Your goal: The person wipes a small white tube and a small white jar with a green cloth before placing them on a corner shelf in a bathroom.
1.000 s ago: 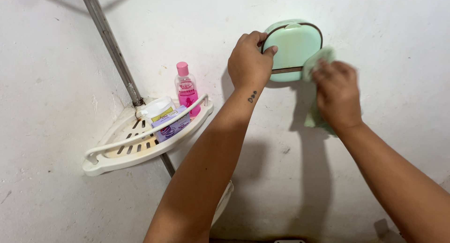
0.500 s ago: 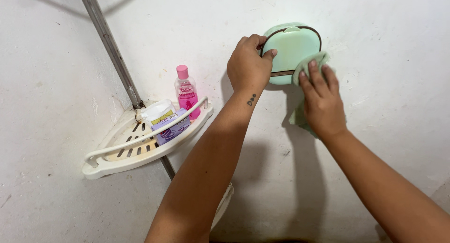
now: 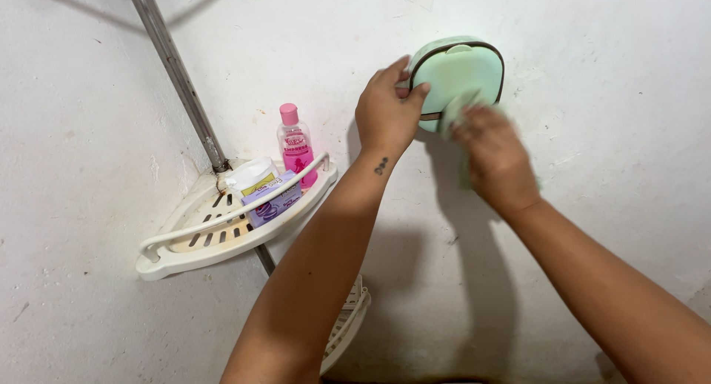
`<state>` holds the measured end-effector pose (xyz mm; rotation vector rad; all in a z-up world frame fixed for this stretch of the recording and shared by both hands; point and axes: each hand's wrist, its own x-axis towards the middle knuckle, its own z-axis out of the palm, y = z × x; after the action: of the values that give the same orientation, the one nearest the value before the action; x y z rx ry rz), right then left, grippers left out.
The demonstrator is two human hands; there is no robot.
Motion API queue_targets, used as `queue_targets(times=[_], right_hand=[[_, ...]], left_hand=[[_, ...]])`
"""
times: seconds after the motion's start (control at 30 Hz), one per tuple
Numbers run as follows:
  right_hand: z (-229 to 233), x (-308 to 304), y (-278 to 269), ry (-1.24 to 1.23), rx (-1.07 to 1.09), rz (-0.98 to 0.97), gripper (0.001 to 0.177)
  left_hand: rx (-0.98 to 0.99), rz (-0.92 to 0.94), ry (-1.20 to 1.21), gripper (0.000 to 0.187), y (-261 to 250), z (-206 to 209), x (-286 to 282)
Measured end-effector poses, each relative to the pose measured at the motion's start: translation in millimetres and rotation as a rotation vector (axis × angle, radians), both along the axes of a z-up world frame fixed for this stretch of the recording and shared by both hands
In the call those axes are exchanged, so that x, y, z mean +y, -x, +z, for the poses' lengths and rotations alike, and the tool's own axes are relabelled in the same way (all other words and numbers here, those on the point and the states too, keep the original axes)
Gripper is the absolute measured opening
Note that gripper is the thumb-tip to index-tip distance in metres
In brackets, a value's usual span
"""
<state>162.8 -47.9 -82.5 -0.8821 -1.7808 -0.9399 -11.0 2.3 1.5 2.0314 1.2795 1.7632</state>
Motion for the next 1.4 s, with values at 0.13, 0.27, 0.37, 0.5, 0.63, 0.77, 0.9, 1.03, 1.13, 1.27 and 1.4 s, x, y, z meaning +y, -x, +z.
queue_targets(times=[0.13,0.27,0.37,0.5,0.63,0.77,0.9,1.03,1.13,1.27,1.4], right_hand=[[32,-3,3,-0.098,0.083,0.095,0.041],[49,3,31,-0.047,-0.230,-0.051,0.048],[67,17,26,-0.088,-0.304,-0.159,0.047],[85,32,10,-0.111,-0.226,-0.182,0.042],[81,24,-10,-0.081,-0.049,-0.172,0.040],[56,16,-18,-0.050,0.107,-0.151,0.047],[18,9,-19,0.036,0.179,-0.098,0.047],[6,-8,-25,0.146,0.226,-0.039,0.042],[26,-15,-17,0.037,0.234,0.051,0.038],[60,1,9,-0.034,0.093,0.014,0.044],[58,18,30,-0.007,-0.144,-0.223,0.054]], left_hand=[[-0.099,-0.022,0.001,0.029,2,-18,5],[-0.181,-0.049,0.052,0.019,-1,-21,10],[-0.213,-0.092,0.146,0.019,1,-17,12],[-0.200,-0.087,0.116,0.024,0,-16,11],[-0.178,-0.073,0.114,0.025,-1,-17,8],[-0.157,-0.045,0.128,0.025,-2,-15,5],[-0.176,-0.061,0.140,0.024,-2,-16,7],[-0.189,-0.087,0.152,0.028,2,-18,10],[-0.204,-0.101,0.167,0.030,3,-17,10],[-0.227,-0.110,0.210,0.033,0,-20,5],[-0.224,-0.074,0.194,0.027,1,-25,3]])
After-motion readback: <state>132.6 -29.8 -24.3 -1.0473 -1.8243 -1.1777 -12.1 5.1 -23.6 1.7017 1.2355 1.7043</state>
